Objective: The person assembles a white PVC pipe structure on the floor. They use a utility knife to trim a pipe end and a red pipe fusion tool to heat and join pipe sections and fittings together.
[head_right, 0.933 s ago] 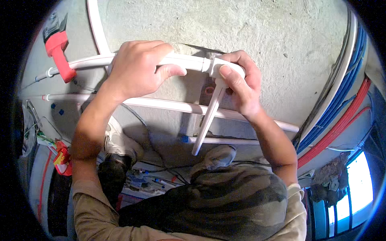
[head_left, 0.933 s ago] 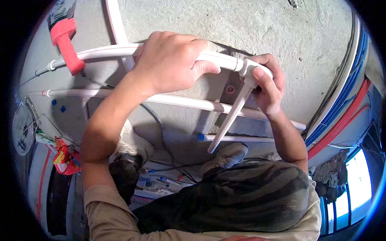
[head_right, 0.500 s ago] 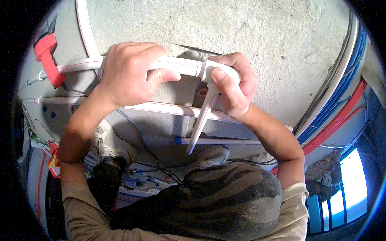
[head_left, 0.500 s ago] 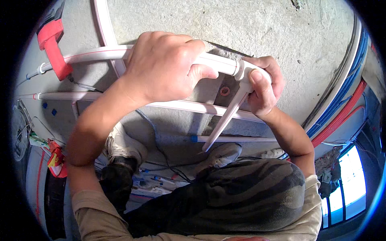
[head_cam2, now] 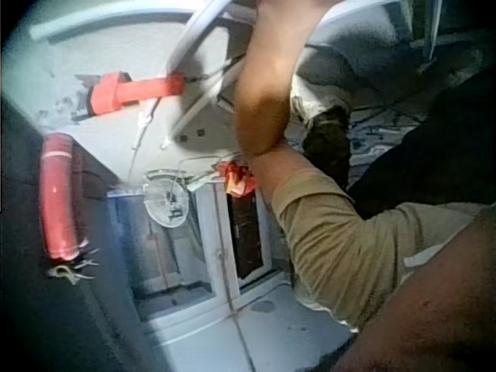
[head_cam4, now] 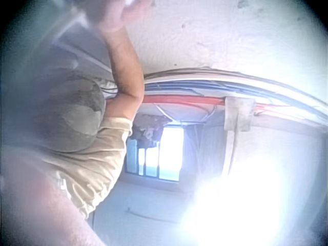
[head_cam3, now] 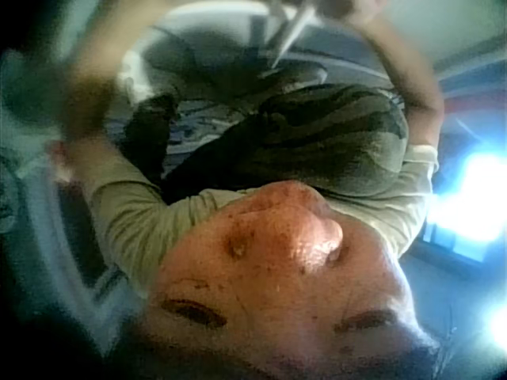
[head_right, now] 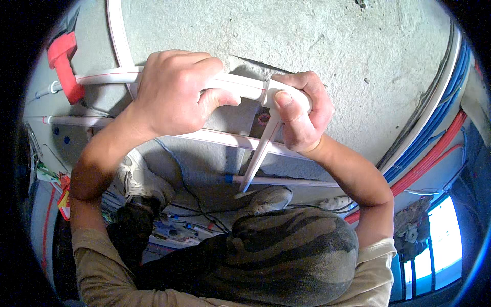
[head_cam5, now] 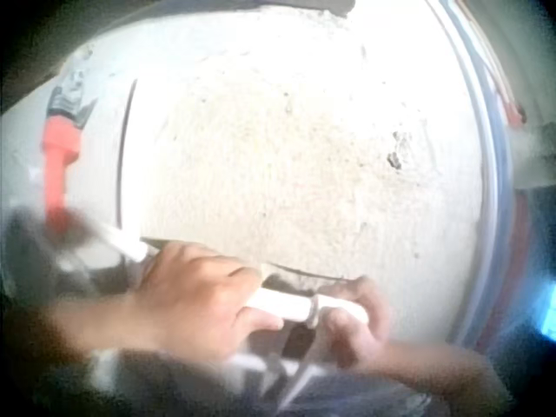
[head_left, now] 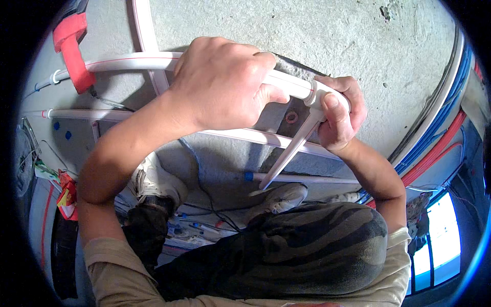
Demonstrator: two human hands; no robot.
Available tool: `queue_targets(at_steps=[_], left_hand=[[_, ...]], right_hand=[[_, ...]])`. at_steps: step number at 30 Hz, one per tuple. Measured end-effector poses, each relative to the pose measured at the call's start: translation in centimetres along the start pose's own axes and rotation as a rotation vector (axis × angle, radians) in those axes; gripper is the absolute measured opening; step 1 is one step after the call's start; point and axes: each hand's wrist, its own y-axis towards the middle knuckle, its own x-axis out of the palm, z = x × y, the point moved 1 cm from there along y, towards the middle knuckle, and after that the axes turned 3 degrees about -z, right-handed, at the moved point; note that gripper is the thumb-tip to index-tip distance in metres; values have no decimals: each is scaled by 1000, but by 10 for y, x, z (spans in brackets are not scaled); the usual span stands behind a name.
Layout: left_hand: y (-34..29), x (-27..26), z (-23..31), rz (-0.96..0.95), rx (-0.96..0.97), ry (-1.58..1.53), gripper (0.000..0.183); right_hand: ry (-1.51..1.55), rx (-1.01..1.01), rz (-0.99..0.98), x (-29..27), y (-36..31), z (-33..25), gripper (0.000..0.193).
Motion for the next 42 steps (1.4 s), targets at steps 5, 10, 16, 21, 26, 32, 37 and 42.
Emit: queue_targets(at_steps=[5, 10, 16, 21, 26, 32, 37, 42], left_hand=[[1, 1, 0, -12, -6, 56, 36], [2, -1, 1, -30, -15, 60, 36], [1, 1, 0, -37, -31, 32, 36], [3, 1, -1, -61, -39, 82, 36], [10, -5, -6, -111, -53, -39, 35], [-3, -24, -16, -313, -239, 130, 49], [-15, -27, -30, -227, -100, 222, 54], [-20, -15, -34, -132, 64, 238, 47]], right_hand=[[-23, 19, -16, 0, 4, -3, 30], [48, 46, -22, 1, 1, -1, 28], [24, -69, -76, -1, 3, 6, 27], [-283, -484, -57, 2, 16, 8, 25], [148, 160, -157, -9, 13, 5, 33], [506, 376, -296, -29, 1, -4, 56], [231, 436, -368, -32, 3, -16, 58], [58, 542, -392, -19, 8, -14, 46]])
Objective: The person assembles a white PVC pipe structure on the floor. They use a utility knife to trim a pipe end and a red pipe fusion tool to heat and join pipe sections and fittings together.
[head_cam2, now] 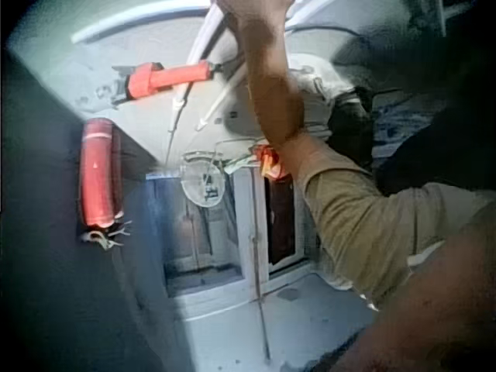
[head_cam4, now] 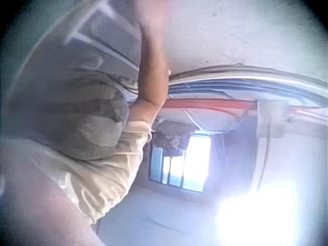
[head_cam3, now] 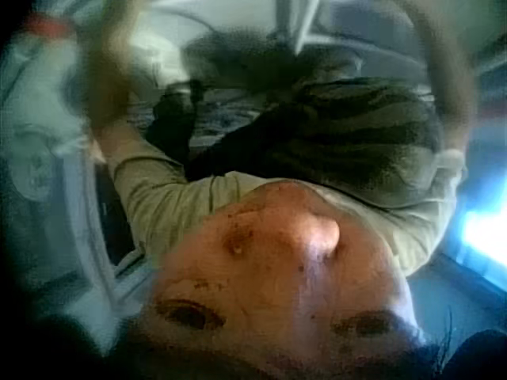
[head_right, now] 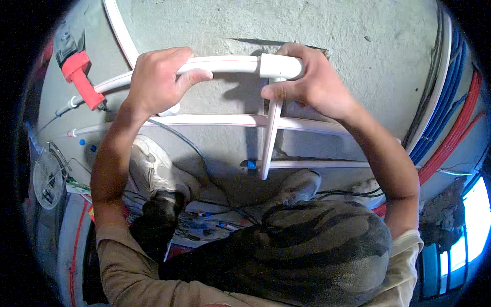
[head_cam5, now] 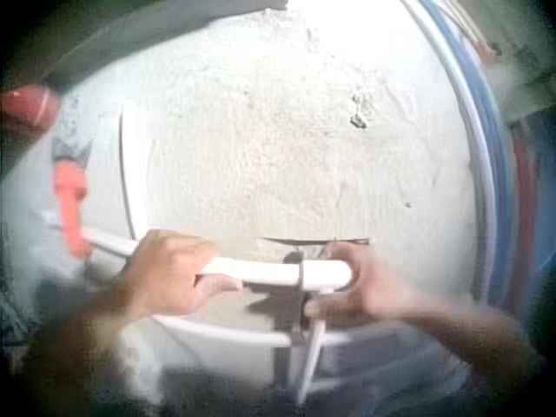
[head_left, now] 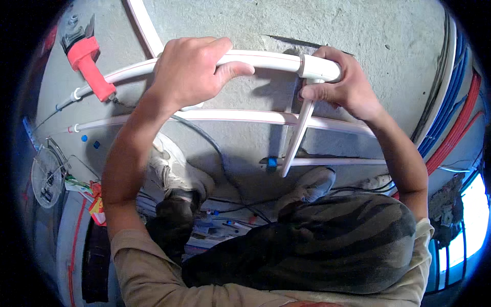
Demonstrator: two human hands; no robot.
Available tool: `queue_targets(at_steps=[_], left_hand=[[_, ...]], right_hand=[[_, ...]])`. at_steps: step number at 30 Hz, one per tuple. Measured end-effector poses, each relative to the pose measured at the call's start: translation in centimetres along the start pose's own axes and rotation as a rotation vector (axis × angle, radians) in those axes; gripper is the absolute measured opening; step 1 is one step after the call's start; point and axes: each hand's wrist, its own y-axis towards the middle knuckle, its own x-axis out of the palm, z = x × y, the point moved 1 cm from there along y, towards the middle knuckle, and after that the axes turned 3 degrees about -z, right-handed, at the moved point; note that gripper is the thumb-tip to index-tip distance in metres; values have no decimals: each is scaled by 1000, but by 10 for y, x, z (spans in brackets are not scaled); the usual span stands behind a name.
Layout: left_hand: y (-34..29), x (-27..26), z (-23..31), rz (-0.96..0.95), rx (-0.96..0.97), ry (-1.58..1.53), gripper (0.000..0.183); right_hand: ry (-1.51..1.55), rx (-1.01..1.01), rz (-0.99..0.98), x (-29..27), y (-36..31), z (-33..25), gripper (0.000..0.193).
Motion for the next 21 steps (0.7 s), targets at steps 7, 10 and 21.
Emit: queue_targets(at_steps=[7, 10, 21], left_hand=[[1, 3, 1, 70, -26, -58, 47], [2, 2, 2, 75, -12, -88, 46], [1, 0, 3, 83, 4, -163, 33]], right_hand=[[112, -38, 130, 8, 11, 6, 26], [96, -6, 101, 9, 6, 5, 28], [50, 28, 106, 14, 7, -10, 30]])
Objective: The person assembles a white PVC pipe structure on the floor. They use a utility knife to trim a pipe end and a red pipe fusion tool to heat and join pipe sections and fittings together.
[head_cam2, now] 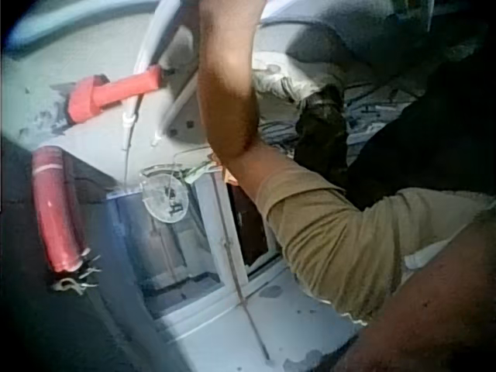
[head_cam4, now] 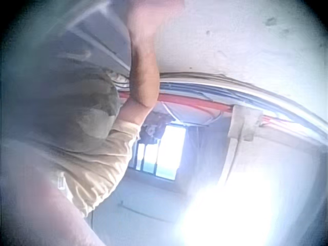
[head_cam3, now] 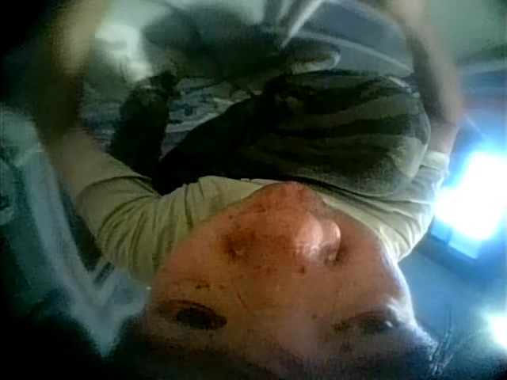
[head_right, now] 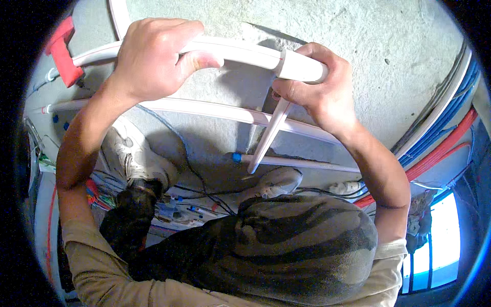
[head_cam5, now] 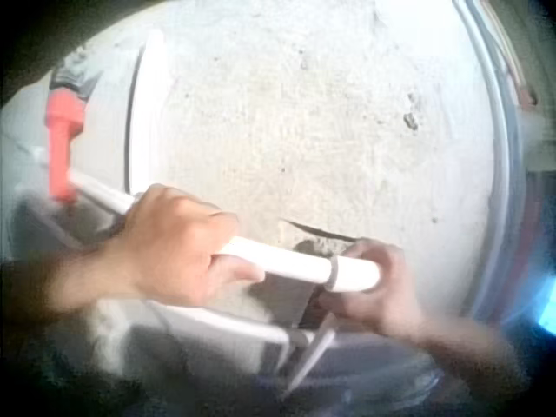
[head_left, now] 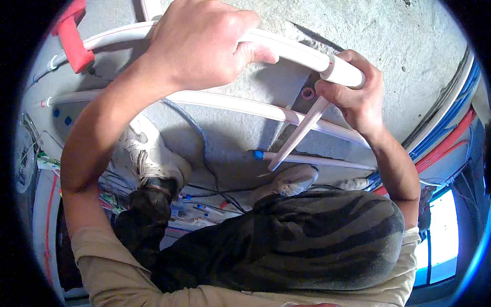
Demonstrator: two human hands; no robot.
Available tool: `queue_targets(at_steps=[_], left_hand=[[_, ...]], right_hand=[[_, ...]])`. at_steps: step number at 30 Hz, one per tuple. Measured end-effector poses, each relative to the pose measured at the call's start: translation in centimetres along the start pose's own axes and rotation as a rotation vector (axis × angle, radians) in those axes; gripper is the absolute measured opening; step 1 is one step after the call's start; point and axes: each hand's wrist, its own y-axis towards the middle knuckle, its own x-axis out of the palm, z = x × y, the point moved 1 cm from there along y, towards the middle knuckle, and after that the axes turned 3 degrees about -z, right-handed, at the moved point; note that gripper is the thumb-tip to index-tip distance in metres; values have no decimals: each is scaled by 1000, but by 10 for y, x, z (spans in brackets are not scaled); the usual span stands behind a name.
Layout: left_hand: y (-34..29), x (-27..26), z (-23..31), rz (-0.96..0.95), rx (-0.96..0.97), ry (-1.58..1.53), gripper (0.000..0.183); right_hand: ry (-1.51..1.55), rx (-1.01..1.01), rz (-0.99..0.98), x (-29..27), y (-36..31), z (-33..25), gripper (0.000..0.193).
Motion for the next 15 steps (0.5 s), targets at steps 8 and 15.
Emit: queue_targets(at_steps=[8, 15], left_hand=[[2, -2, -3, -44, -5, 70, 38], [10, -7, 5, -114, -101, 133, 47]], right_hand=[[-209, -88, 18, -6, 5, 5, 29], [20, -50, -49, -9, 8, 5, 34]])
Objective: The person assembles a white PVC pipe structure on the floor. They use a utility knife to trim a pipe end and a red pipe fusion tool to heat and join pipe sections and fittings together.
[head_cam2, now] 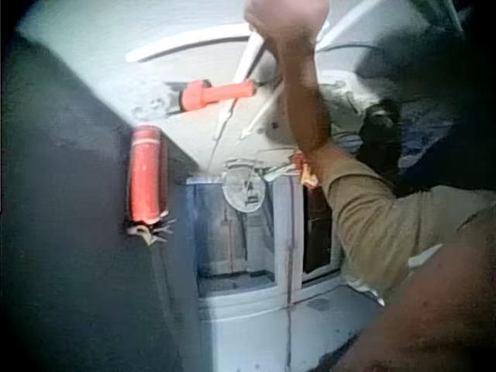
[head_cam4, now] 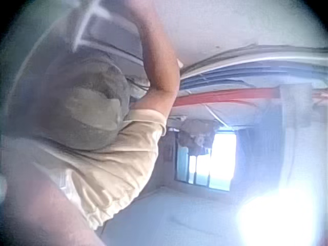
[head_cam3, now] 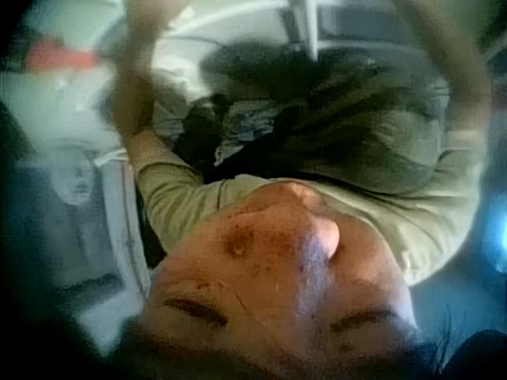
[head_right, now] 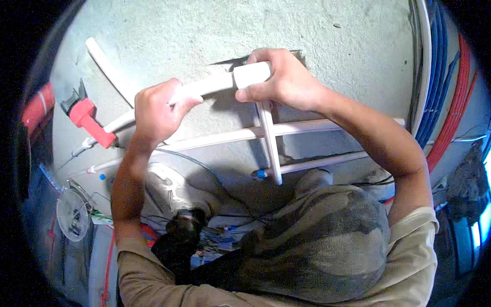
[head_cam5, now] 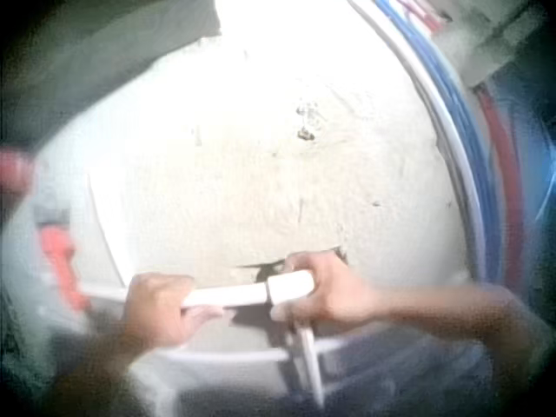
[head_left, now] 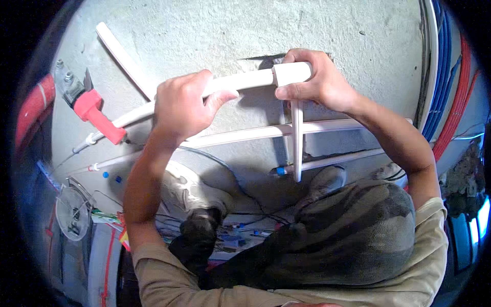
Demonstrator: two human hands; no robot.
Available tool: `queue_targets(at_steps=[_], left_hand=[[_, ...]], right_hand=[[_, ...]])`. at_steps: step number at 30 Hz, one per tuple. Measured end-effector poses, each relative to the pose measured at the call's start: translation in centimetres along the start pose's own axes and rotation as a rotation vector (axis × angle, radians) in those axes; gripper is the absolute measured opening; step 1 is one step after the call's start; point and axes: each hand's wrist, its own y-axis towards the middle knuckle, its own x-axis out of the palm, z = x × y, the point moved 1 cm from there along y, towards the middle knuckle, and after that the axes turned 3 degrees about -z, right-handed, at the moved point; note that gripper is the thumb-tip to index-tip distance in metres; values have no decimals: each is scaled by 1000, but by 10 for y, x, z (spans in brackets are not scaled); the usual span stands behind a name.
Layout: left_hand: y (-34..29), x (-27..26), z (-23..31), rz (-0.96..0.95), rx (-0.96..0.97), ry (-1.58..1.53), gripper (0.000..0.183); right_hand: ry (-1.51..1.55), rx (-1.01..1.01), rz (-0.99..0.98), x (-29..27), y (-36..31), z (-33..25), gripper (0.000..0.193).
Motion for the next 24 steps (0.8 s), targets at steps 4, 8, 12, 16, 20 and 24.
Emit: queue_targets(at_steps=[4, 8, 12, 16, 20, 24], left_hand=[[0, -5, 1, -4, -28, -44, 47], [1, -7, 4, 7, -9, -59, 48], [0, -8, 6, 27, 1, -82, 51], [-5, -15, 6, 97, 84, -21, 50], [-8, -16, 8, 164, 105, -69, 48], [-9, -15, 11, 215, 124, -95, 45]], right_hand=[[395, -69, -86, -1, 0, 0, 47], [268, 17, 20, 7, 5, 2, 48], [452, -100, 104, 13, 5, -1, 42], [485, -168, 56, 13, -4, -9, 44], [416, -121, 42, 14, -8, -16, 46], [388, -114, 58, 15, -11, -19, 50]])
